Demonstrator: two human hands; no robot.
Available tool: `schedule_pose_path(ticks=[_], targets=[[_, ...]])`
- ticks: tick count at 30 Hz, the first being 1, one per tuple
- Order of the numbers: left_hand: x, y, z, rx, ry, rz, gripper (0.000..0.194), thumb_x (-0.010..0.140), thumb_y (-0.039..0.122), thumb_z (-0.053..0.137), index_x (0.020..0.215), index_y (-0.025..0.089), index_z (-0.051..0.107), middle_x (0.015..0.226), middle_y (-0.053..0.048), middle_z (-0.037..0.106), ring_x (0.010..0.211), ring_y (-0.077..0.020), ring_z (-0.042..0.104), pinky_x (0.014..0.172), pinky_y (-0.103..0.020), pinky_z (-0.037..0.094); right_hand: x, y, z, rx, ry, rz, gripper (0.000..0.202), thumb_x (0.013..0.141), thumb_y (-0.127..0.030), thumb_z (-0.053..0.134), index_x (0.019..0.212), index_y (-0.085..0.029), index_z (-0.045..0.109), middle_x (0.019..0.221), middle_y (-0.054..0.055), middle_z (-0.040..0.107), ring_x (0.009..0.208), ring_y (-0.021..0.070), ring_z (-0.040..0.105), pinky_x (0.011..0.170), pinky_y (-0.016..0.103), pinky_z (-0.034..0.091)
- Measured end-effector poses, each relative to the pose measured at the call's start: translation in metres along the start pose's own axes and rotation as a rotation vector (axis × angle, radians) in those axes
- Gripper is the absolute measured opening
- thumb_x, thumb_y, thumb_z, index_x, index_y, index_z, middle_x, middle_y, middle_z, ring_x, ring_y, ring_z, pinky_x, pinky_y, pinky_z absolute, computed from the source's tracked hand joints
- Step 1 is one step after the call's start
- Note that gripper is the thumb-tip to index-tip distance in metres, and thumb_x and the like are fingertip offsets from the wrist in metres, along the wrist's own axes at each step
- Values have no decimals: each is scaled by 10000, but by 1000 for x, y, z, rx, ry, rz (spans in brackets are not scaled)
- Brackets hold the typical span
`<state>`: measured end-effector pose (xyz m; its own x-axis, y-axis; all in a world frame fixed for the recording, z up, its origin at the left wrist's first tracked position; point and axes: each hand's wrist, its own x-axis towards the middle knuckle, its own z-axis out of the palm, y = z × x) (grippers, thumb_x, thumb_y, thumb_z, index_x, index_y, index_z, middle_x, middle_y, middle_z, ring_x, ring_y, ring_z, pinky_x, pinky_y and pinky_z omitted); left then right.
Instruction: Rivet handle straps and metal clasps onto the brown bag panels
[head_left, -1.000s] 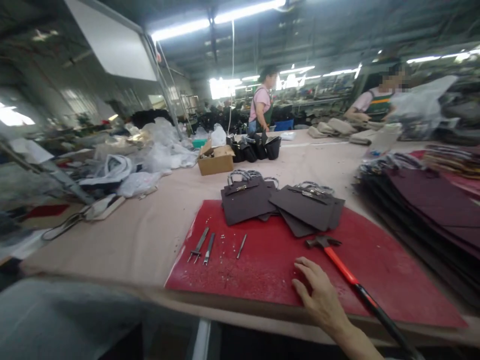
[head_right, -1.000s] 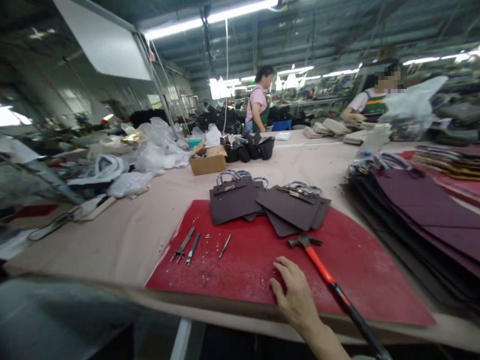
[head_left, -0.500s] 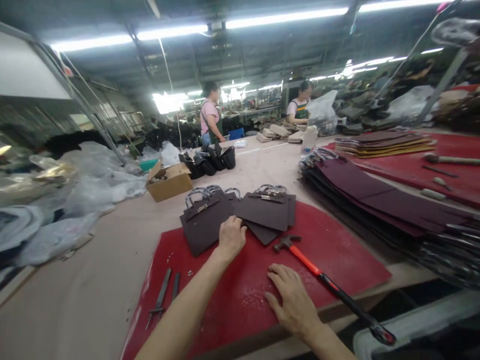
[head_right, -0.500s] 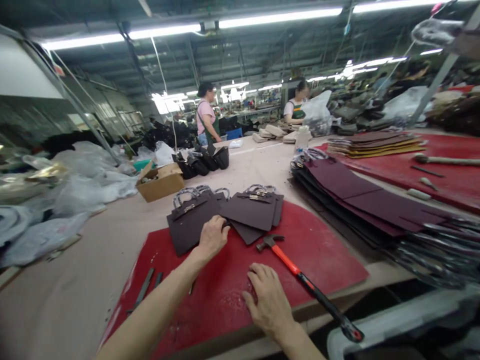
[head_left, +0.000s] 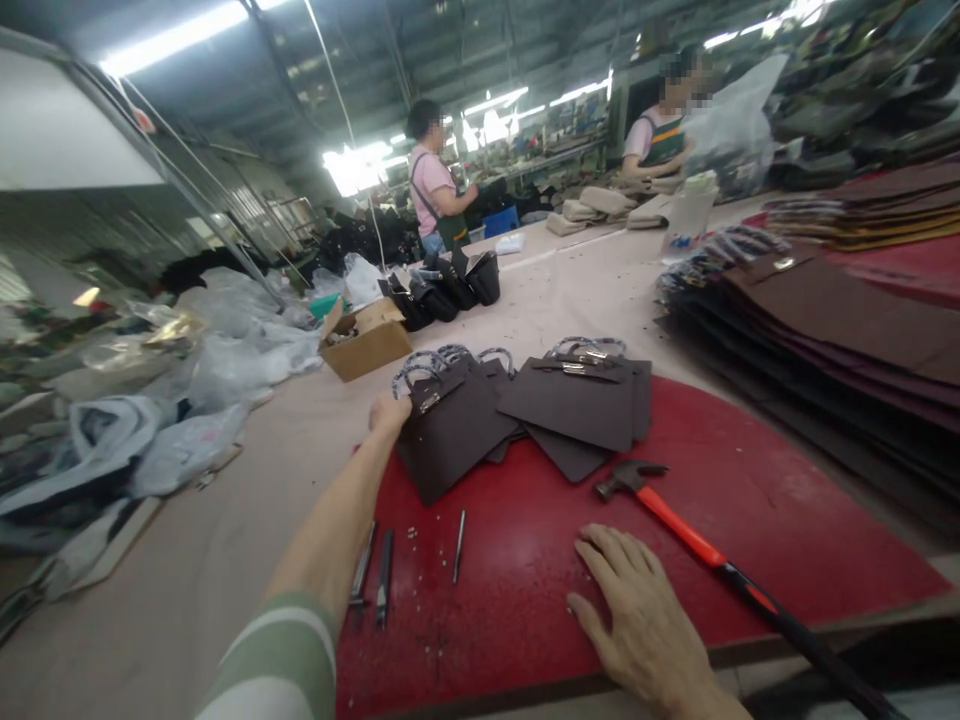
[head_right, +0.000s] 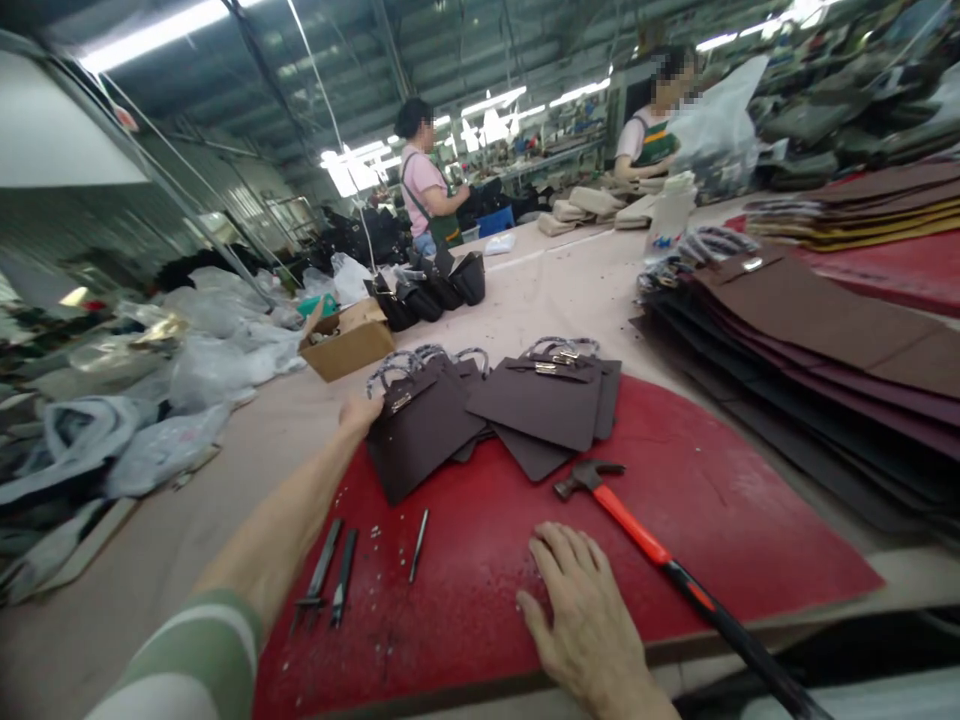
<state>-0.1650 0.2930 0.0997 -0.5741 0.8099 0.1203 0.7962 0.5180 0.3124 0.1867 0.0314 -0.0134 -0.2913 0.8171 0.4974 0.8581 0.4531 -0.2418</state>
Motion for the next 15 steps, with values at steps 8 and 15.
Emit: schedule_pose_path(ticks=[8,15], targets=[[-8,13,-44,-13,68,-1,306,944,247,462,1032,34,663,1163,-282,682,1126,-344,662,907,-395,514,8,-8,-13,68,-91,36,417,879,-347,599,1254,-166,604,1338,150,603,1226,341,520,1058,532,391],[-62,1,-125,-4,136,199,380,956,337,397,793,63,604,837,-96,643,964,-240,664,864,-331,481,13,-10,-20,176,-118,41,393,867,-338,632,1208,-143,618,1309,171,605,1223,364,510,1060,563,396]])
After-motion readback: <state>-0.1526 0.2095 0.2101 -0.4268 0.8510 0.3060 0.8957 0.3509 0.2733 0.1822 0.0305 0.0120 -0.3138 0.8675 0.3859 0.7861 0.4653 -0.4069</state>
